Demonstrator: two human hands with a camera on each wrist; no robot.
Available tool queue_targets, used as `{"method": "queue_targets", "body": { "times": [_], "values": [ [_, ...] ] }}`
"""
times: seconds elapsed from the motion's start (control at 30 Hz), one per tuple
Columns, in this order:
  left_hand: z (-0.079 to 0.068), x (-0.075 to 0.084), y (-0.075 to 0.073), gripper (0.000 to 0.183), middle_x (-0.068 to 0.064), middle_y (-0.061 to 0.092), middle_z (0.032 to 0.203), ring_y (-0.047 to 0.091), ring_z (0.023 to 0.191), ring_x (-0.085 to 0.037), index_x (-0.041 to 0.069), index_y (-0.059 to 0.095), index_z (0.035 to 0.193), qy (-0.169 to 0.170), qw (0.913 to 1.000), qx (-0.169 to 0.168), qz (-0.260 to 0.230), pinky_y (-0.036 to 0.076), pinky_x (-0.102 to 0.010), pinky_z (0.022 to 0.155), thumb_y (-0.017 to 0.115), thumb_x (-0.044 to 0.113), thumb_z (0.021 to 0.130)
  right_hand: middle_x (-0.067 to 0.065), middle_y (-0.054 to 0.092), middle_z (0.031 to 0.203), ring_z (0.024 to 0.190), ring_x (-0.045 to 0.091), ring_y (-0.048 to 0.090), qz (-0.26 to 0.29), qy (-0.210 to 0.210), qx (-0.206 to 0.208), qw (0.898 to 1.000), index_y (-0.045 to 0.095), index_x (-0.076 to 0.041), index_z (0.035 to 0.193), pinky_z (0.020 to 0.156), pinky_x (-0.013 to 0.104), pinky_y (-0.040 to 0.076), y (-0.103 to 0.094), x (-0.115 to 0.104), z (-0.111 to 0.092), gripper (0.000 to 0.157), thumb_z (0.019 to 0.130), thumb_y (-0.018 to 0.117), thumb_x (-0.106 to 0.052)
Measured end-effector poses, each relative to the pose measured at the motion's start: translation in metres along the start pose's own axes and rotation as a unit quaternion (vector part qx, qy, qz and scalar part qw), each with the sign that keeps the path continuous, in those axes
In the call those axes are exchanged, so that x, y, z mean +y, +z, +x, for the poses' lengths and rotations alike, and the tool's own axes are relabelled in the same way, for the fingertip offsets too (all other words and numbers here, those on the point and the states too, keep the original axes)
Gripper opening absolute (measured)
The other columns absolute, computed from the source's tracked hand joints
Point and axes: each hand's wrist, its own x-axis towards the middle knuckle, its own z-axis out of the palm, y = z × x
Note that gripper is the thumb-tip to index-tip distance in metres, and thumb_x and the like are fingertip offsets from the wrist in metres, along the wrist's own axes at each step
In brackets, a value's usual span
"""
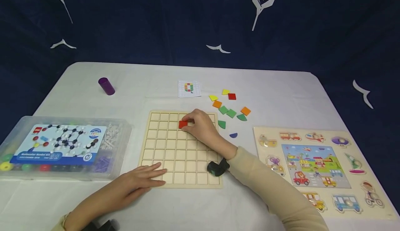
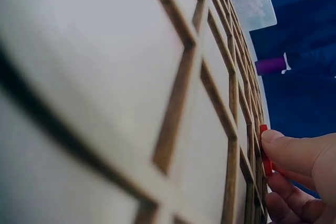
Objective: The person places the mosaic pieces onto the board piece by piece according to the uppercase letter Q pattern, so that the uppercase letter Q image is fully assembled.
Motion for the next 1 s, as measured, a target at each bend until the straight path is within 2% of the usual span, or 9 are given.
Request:
{"method": "queue_targets", "body": {
  "times": [0.23, 0.33, 0.4, 0.47, 0.57, 0.73, 0.87, 1.0],
  "values": [
    [0.002, 0.000, 0.001, 0.042, 0.002, 0.045, 0.140, 0.034, 0.132, -0.023, 0.015, 0.063, 0.124, 0.002, 1.0000, 0.000, -0.001, 0.033, -0.046, 0.102, 0.062, -0.002, 0.086, 0.006, 0.065, 0.100, 0.098, 0.020, 0.058, -0.016, -0.007, -0.012, 1.000, 0.071, -0.004, 0.105, 0.085, 0.034, 0.047, -0.005, -0.004, -0.004, 0.024, 0.081, 0.072, -0.005],
    [0.002, 0.000, 0.001, 0.042, 0.001, 0.045, 0.140, 0.034, 0.131, -0.023, 0.015, 0.063, 0.124, 0.005, 1.0000, 0.001, -0.001, 0.033, -0.045, 0.102, 0.062, -0.002, 0.086, 0.006, 0.066, 0.101, 0.095, 0.019, 0.060, 0.004, -0.005, -0.010, 1.000, 0.071, -0.003, 0.105, 0.083, 0.033, 0.049, -0.013, -0.002, -0.007, 0.023, 0.082, 0.070, -0.003],
    [0.002, 0.000, 0.001, 0.041, 0.001, 0.045, 0.140, 0.034, 0.131, -0.023, 0.015, 0.063, 0.124, 0.006, 1.0000, 0.001, -0.001, 0.033, -0.044, 0.103, 0.062, -0.001, 0.086, 0.006, 0.067, 0.100, 0.089, 0.018, 0.061, 0.018, -0.002, -0.004, 1.000, 0.071, -0.002, 0.105, 0.076, 0.032, 0.050, -0.023, 0.001, -0.011, 0.022, 0.083, 0.070, -0.003],
    [0.003, 0.001, 0.001, 0.041, 0.001, 0.045, 0.139, 0.034, 0.131, -0.023, 0.014, 0.063, 0.124, 0.011, 0.9999, 0.002, 0.000, 0.033, -0.043, 0.103, 0.062, -0.002, 0.086, 0.007, 0.067, 0.099, 0.081, 0.018, 0.059, 0.027, 0.001, 0.008, 1.000, 0.071, -0.001, 0.104, 0.068, 0.030, 0.049, -0.036, 0.007, -0.016, 0.021, 0.083, 0.069, -0.002],
    [0.003, 0.001, 0.001, 0.041, 0.000, 0.046, 0.139, 0.035, 0.131, -0.023, 0.014, 0.064, 0.123, 0.020, 0.9998, 0.007, 0.005, 0.034, -0.043, 0.102, 0.062, -0.002, 0.085, 0.008, 0.067, 0.100, 0.080, 0.018, 0.056, 0.022, 0.016, 0.028, 0.999, 0.070, -0.001, 0.104, 0.063, 0.031, 0.046, -0.059, 0.019, -0.023, 0.020, 0.084, 0.067, -0.003],
    [0.004, 0.001, 0.000, 0.040, -0.002, 0.047, 0.138, 0.037, 0.130, -0.024, 0.013, 0.064, 0.122, 0.032, 0.9993, 0.014, 0.009, 0.035, -0.043, 0.101, 0.062, -0.003, 0.085, 0.013, 0.066, 0.106, 0.090, 0.023, 0.057, 0.001, 0.061, 0.036, 0.997, 0.069, 0.001, 0.106, 0.071, 0.035, 0.047, -0.088, 0.044, -0.041, 0.021, 0.086, 0.066, -0.004],
    [0.004, 0.001, 0.001, 0.039, -0.001, 0.050, 0.135, 0.038, 0.129, -0.026, 0.013, 0.064, 0.122, 0.046, 0.9986, 0.026, 0.009, 0.035, -0.043, 0.101, 0.061, -0.002, 0.086, 0.013, 0.066, 0.097, 0.089, 0.026, 0.058, -0.021, 0.085, 0.019, 0.996, 0.068, 0.002, 0.108, 0.069, 0.036, 0.046, -0.096, 0.058, -0.053, 0.023, 0.086, 0.065, -0.003],
    [0.004, 0.001, 0.002, 0.037, 0.000, 0.054, 0.131, 0.040, 0.128, -0.027, 0.012, 0.064, 0.121, 0.061, 0.9972, 0.042, 0.010, 0.035, -0.044, 0.101, 0.061, 0.000, 0.086, 0.008, 0.064, 0.090, 0.080, 0.022, 0.056, -0.027, 0.088, -0.007, 0.996, 0.067, 0.001, 0.109, 0.067, 0.034, 0.046, -0.092, 0.063, -0.057, 0.026, 0.084, 0.067, -0.003]
  ]
}}
